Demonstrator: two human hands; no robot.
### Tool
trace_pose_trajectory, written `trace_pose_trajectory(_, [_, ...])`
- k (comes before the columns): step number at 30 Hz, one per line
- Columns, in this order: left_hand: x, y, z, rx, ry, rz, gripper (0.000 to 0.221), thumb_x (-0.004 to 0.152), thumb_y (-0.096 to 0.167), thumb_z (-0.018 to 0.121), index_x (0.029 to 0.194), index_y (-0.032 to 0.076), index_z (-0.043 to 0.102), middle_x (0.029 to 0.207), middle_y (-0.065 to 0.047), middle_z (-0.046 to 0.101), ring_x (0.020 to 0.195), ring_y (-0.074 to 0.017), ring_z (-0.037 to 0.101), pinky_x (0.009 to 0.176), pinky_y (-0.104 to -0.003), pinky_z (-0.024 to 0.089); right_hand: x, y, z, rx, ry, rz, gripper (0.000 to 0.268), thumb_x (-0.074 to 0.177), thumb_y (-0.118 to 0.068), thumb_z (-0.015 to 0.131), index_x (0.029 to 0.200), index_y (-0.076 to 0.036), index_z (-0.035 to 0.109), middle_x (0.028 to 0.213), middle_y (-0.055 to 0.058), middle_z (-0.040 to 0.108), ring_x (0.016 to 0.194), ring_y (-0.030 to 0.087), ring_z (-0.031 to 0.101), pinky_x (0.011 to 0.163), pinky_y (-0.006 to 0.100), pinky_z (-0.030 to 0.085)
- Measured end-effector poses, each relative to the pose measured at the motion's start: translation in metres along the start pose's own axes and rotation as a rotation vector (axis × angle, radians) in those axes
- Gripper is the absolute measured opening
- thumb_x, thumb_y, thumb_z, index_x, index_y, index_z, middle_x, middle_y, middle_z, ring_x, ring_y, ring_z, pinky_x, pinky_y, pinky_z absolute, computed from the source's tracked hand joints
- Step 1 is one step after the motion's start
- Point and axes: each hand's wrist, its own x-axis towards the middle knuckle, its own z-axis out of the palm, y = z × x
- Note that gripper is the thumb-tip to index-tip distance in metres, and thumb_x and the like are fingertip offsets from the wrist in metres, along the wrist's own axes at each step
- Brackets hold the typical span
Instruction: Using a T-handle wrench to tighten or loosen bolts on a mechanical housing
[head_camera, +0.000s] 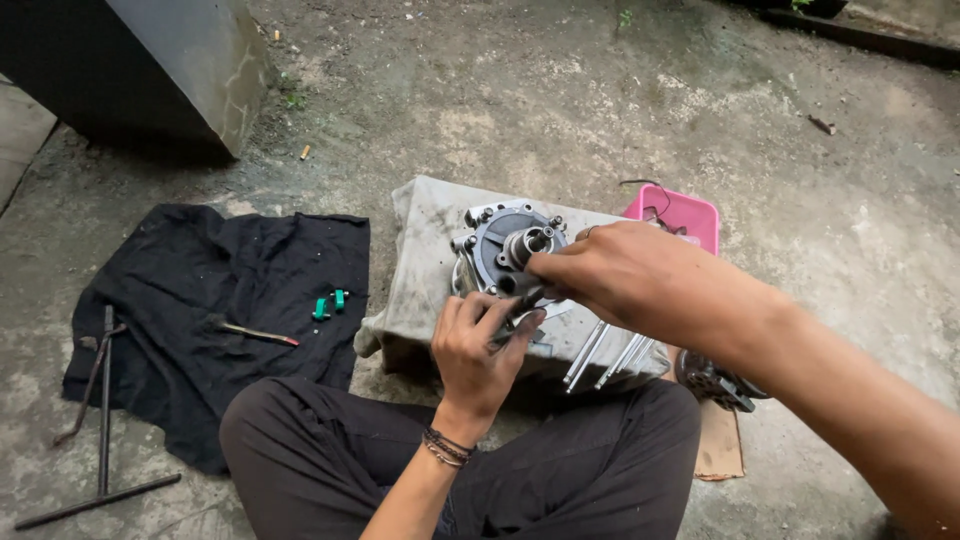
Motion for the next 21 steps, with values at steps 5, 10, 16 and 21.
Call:
trace_pose_trajectory(5, [0.003, 0.008, -0.004, -0.001, 0.051, 0.024, 0.029, 0.080, 0.019, 0.084, 0.107, 0.013, 0.077, 0.100, 0.002, 0.068, 0.079, -0.0179, 0.059, 0.070, -0.033, 0.052, -0.002, -0.004, 0.001, -0.017, -0.015, 0.097, 0.014, 0.096, -0.024, 0.065, 0.096, -0.010, 0.062, 0.066, 0.007, 0.066, 0.051, 0.022, 0.062, 0.049, 0.040, 0.052])
trace_pose_trajectory(10, [0.006, 0.009, -0.005, 0.012, 0.066, 0.066, 0.021, 0.078, 0.014, 0.084, 0.098, 0.016, 0.079, 0.089, 0.008, 0.070, 0.071, -0.0146, 0.056, 0.066, -0.031, 0.049, -0.001, -0.006, 0.004, -0.046, -0.017, 0.153, 0.019, 0.096, -0.028, 0.065, 0.100, -0.010, 0.062, 0.067, 0.009, 0.065, 0.054, 0.026, 0.062, 0.055, 0.043, 0.052])
trace_pose_trajectory(16, [0.003, 0.003, -0.001, -0.011, 0.022, 0.066, 0.018, 0.081, 0.014, 0.081, 0.099, 0.015, 0.078, 0.083, 0.004, 0.067, 0.069, -0.0161, 0.055, 0.069, -0.033, 0.046, 0.003, -0.006, -0.010, 0.010, -0.085, 0.257, 0.032, 0.096, -0.036, 0.066, 0.112, -0.008, 0.063, 0.072, 0.008, 0.068, 0.051, 0.024, 0.063, 0.049, 0.039, 0.056])
trace_pose_trajectory(21, [0.002, 0.003, -0.001, -0.019, 0.031, 0.052, 0.017, 0.086, 0.017, 0.077, 0.103, 0.016, 0.079, 0.083, 0.005, 0.066, 0.055, -0.0150, 0.046, 0.056, -0.031, 0.040, -0.013, 0.016, -0.018, -0.221, 0.244, -0.076, 0.040, 0.090, 0.002, 0.060, 0.130, -0.002, 0.057, 0.116, 0.011, 0.070, 0.072, 0.022, 0.069, 0.068, 0.028, 0.063])
